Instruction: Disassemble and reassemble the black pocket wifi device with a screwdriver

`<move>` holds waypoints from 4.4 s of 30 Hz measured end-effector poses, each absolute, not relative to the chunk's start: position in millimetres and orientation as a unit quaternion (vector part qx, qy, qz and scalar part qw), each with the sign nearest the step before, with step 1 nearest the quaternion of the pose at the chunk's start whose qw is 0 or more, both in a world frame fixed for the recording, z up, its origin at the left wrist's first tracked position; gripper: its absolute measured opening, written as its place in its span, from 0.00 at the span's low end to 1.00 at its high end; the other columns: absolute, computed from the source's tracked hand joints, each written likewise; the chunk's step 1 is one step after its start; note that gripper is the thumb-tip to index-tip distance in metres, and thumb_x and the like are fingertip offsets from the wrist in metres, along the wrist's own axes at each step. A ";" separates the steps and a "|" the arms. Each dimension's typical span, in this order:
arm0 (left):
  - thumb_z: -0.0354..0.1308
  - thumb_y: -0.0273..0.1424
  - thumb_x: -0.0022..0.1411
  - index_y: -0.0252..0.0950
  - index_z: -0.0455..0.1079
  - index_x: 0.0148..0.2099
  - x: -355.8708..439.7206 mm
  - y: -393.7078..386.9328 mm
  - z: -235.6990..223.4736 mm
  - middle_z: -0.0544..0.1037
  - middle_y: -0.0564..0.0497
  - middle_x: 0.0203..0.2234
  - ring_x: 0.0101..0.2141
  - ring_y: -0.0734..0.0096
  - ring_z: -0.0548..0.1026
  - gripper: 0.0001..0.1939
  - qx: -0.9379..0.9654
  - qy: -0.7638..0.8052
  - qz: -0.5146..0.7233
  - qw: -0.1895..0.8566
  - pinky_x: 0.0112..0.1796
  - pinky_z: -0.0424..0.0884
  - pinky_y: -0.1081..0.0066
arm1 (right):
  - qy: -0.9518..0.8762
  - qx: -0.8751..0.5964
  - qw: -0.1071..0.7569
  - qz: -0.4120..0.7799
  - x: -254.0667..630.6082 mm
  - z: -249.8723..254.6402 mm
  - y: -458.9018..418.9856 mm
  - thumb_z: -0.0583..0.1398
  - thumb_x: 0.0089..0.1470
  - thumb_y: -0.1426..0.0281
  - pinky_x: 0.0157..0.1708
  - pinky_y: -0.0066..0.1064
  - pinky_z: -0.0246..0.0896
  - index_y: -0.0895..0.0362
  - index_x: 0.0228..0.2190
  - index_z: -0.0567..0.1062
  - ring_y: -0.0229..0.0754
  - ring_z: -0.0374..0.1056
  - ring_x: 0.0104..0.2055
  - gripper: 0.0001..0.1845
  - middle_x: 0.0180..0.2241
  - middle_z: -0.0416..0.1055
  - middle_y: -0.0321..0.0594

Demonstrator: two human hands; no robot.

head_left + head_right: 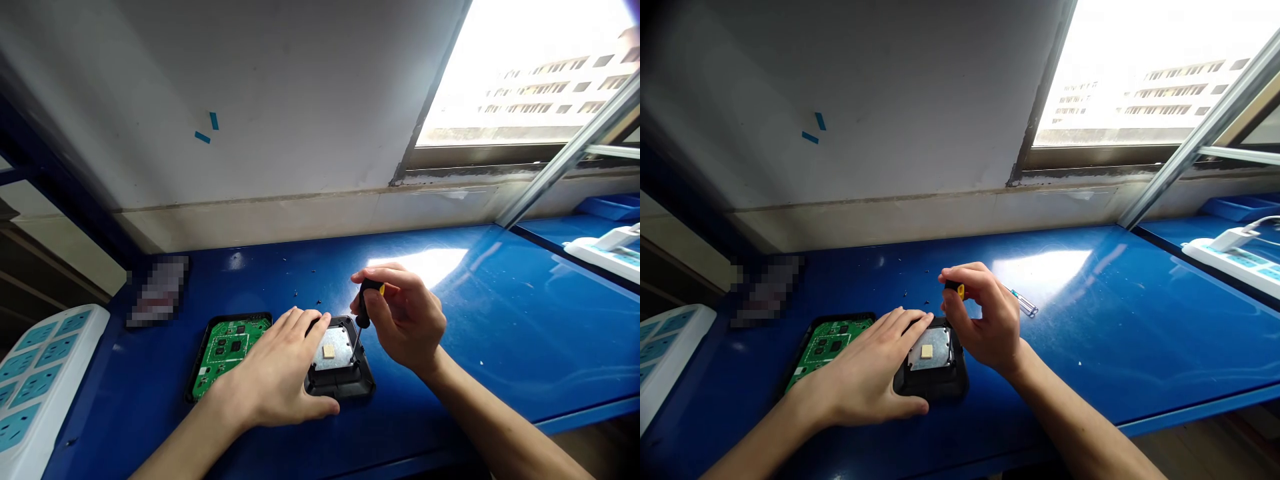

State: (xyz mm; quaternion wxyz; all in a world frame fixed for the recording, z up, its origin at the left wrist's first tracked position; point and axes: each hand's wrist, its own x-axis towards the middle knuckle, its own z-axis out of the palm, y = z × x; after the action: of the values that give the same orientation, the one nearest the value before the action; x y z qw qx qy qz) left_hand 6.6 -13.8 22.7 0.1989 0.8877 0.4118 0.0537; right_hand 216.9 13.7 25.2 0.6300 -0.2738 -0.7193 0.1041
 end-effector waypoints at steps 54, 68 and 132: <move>0.76 0.54 0.45 0.33 0.65 0.63 8.7 -10.0 16.6 0.74 0.43 0.50 0.50 0.48 0.71 0.51 0.892 0.406 0.093 0.177 0.55 0.70 0.50 | -0.731 -0.191 0.624 0.197 214.2 26.2 3.5 0.61 0.64 0.75 0.32 0.38 0.76 0.53 0.48 0.73 0.42 0.77 0.36 0.12 0.44 0.76 0.42; 0.75 0.55 0.45 0.36 0.63 0.66 7.7 -9.8 19.3 0.73 0.44 0.52 0.51 0.47 0.70 0.53 0.889 0.407 0.093 0.190 0.55 0.70 0.50 | -0.728 -0.225 0.637 0.117 213.5 26.7 7.3 0.65 0.57 0.82 0.26 0.36 0.74 0.52 0.45 0.76 0.39 0.72 0.31 0.17 0.35 0.71 0.37; 0.74 0.55 0.48 0.36 0.62 0.67 7.7 -11.4 18.8 0.72 0.42 0.55 0.54 0.45 0.69 0.51 0.889 0.407 0.081 0.192 0.56 0.69 0.49 | -0.729 -0.239 0.636 0.084 216.6 22.3 7.3 0.67 0.58 0.73 0.29 0.40 0.72 0.50 0.46 0.75 0.42 0.71 0.33 0.15 0.38 0.67 0.39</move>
State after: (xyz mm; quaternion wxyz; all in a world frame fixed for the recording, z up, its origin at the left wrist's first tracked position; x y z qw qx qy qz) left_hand 7.7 -11.4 18.8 0.1916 0.8893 0.4073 0.0813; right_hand 216.6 7.3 22.3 0.6363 -0.2387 -0.7288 0.0835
